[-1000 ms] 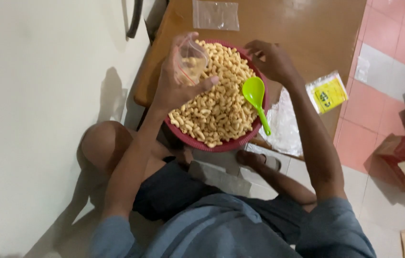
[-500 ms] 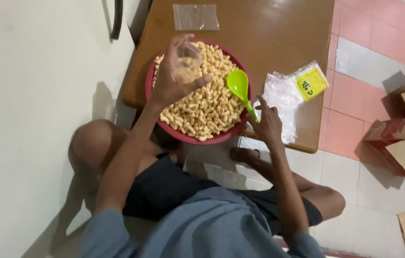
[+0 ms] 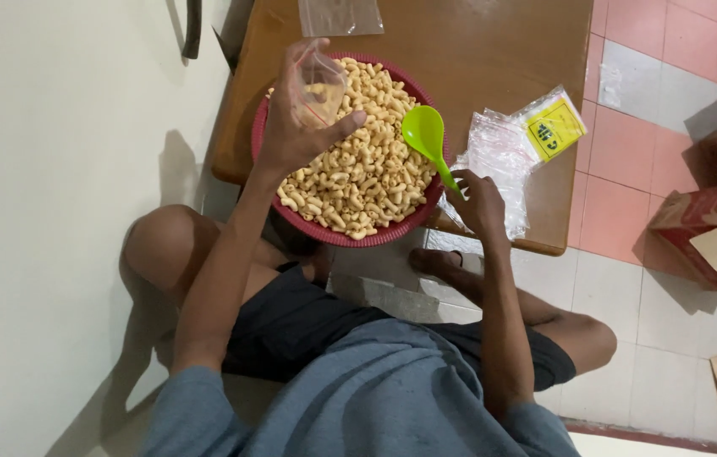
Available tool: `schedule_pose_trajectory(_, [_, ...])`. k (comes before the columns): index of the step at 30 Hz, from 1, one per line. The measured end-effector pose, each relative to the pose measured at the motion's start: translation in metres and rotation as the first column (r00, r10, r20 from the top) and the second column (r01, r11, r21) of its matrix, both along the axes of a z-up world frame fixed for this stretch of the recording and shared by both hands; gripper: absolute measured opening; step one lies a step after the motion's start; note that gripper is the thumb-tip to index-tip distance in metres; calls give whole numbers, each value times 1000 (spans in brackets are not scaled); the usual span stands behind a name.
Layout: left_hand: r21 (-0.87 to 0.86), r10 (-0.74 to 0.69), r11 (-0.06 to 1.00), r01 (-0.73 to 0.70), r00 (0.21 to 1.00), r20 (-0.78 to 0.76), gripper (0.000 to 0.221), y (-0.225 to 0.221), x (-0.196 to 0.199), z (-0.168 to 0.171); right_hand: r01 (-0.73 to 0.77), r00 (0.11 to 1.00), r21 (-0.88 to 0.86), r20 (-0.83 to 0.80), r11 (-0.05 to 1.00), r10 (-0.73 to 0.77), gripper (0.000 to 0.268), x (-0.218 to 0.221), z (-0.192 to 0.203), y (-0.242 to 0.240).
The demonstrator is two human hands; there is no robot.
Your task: Filling small plastic bags with snacks from a large bowl using a cup and a spoon.
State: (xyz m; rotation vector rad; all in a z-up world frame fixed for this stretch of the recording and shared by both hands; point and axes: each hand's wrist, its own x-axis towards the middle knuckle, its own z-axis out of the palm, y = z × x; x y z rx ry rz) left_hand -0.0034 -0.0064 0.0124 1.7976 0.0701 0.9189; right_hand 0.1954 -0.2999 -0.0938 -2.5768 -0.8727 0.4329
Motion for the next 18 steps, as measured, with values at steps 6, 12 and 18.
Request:
schedule_pose_trajectory(6, [-35,1,999,-2,999,-32,76,0,0,2,72,997,557,-37,827,-62,27,-6,7,-9])
schedule_pose_trajectory(12, [29,25,999,-24,999,-39,77,0,-2,5,30,989,692,83,722,-121,31,-25,29,17])
schedule_pose_trajectory(18, [40,74,997,-72,996,-46,84,6,1,-7,-97,935,691,310,716,-172,27,-48,43,16])
